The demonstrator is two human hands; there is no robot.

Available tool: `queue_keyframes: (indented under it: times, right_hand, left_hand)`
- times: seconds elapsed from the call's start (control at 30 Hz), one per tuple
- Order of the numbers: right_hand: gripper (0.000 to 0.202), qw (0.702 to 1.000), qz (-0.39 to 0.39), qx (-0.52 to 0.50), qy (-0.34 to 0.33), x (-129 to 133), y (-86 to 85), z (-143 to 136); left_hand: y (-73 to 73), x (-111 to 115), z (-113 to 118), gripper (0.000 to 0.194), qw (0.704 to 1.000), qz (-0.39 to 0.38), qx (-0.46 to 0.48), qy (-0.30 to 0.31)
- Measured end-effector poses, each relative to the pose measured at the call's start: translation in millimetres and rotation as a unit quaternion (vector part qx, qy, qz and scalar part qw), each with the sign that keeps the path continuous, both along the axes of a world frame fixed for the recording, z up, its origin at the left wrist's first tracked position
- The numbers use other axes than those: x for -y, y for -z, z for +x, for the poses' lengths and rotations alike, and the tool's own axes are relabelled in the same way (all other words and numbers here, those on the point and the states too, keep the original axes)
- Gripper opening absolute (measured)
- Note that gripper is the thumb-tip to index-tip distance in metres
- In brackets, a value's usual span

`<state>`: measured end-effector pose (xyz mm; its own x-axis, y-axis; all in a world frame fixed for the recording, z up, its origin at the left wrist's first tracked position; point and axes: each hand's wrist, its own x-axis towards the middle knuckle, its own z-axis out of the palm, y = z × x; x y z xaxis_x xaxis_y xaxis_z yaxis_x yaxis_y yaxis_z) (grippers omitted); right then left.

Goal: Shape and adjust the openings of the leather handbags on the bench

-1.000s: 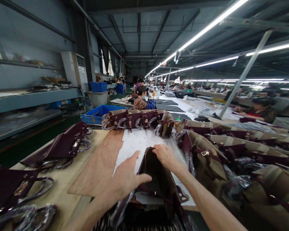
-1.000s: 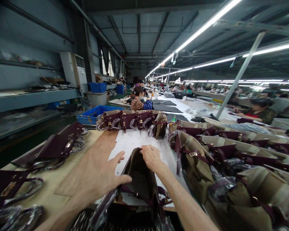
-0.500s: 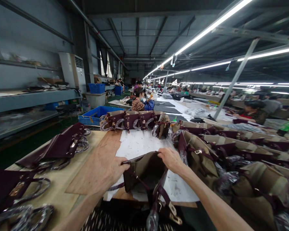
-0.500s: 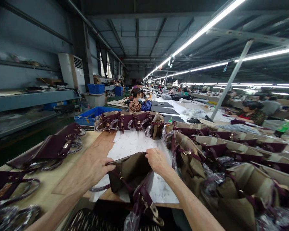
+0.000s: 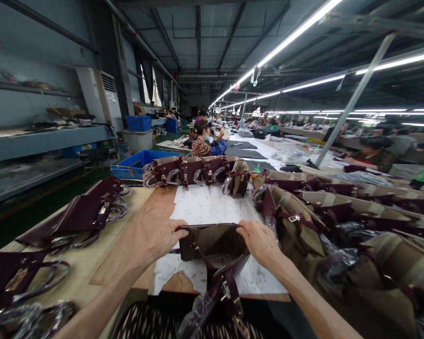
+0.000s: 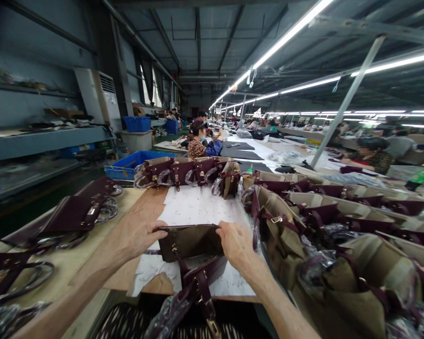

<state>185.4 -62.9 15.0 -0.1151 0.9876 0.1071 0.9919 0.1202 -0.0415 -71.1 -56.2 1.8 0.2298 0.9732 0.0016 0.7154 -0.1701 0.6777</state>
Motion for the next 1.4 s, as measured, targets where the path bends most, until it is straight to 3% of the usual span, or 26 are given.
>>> queue_keyframes:
  times: [0.1,0.2,0.3,0.37,0.57,0.83,1.23,1.4]
  right_hand:
    - [0.025,0.999,0.001,0.018,0.041,2.5,4.1,-2.8]
    - [0.025,0.996,-0.007,0.033,0.080,3.8,3.2,-6.0]
    - [0.026,0.994,-0.017,0.038,0.099,4.1,0.2,-9.5]
    - [0.026,0.994,-0.018,0.038,0.099,3.7,-0.6,-11.0]
    - [0.025,0.995,-0.013,0.039,0.092,-0.1,2.6,-11.0]
    - [0.025,0.995,-0.012,0.020,0.095,-3.2,5.5,-11.6]
    - [0.025,0.996,-0.008,0.025,0.086,-4.0,4.4,-11.1]
    - [0.028,0.997,-0.016,0.031,0.073,-4.4,3.8,-14.4]
  left_hand:
    - [9.3,18.8,18.8,0.035,0.985,0.157,-0.049,-0.048]
    - [26.0,31.3,41.9,0.037,0.963,0.267,-0.032,-0.010]
    - [37.9,32.9,58.9,0.024,0.941,0.331,-0.064,0.027]
    - [38.5,31.4,65.9,0.013,0.928,0.358,-0.105,0.024]
    - [27.5,29.6,81.5,0.013,0.916,0.373,-0.149,-0.002]
    - [34.9,25.1,92.7,0.018,0.914,0.388,-0.118,-0.015]
    - [35.4,22.4,80.2,0.018,0.893,0.416,-0.151,0.086]
    - [42.2,23.0,78.8,0.013,0.877,0.421,-0.161,0.166]
